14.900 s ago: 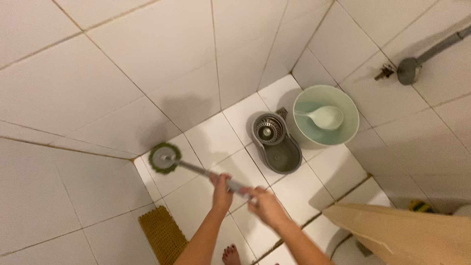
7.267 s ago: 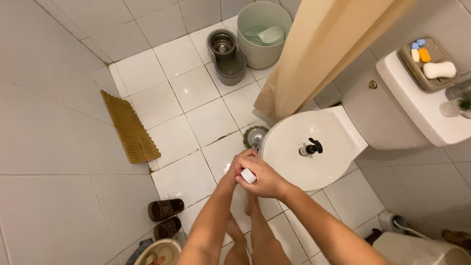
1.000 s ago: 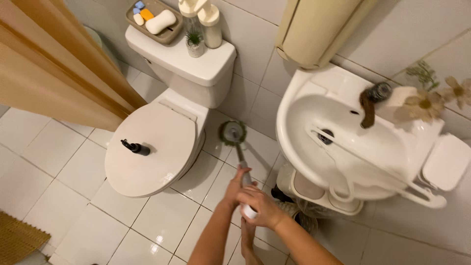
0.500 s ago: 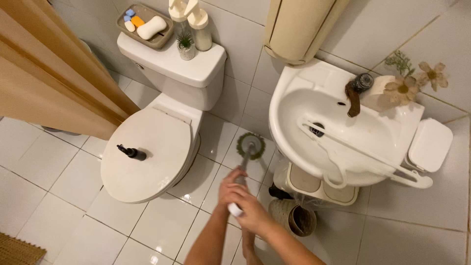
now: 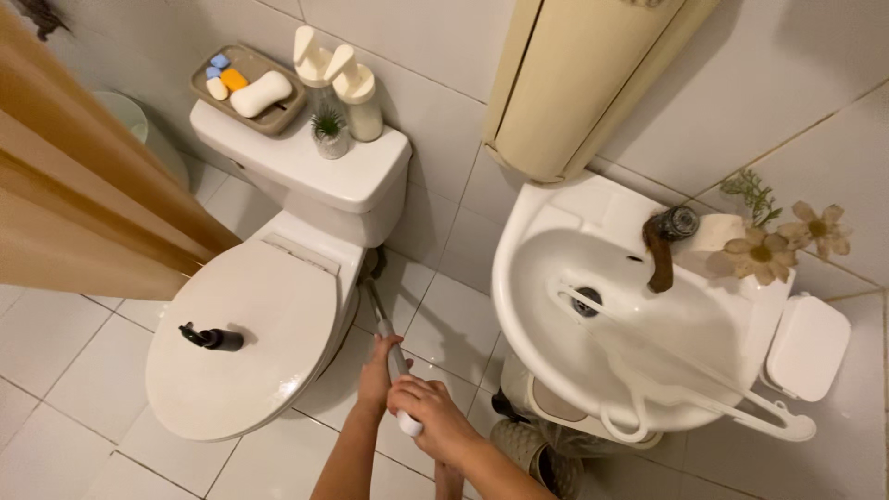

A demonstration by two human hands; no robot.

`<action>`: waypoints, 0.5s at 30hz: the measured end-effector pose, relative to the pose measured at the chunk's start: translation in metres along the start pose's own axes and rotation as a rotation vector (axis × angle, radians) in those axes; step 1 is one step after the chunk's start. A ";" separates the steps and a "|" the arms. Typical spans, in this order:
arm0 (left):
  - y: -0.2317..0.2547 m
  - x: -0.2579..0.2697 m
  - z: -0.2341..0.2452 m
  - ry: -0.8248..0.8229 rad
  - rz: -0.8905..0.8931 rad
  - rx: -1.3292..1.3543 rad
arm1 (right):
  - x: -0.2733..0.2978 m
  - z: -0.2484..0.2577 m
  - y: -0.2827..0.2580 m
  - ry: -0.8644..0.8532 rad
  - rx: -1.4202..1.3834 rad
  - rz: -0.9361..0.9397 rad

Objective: The person rinses a mop in a bucket of water, uses a foot-operated wringer to spin it dry, refills the bucket from a tap, and repeats the process.

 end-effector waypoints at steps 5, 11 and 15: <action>0.014 0.017 -0.046 -0.102 0.064 -0.025 | 0.022 0.036 -0.008 0.144 0.073 0.039; 0.017 0.051 -0.071 -0.204 -0.215 -0.241 | 0.058 0.052 -0.034 0.211 0.103 0.004; -0.002 0.073 -0.079 -0.246 -0.352 -0.313 | 0.071 0.032 -0.062 0.202 0.040 0.058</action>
Point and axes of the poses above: each hand's wrist, its own x-axis away from the middle knuckle, its own z-axis out of the back of the hand, y = z × x, the point moved 8 cm from there along -x, towards the middle knuckle, and after that the axes turned 7 degrees about z, right-handed, at the moved point
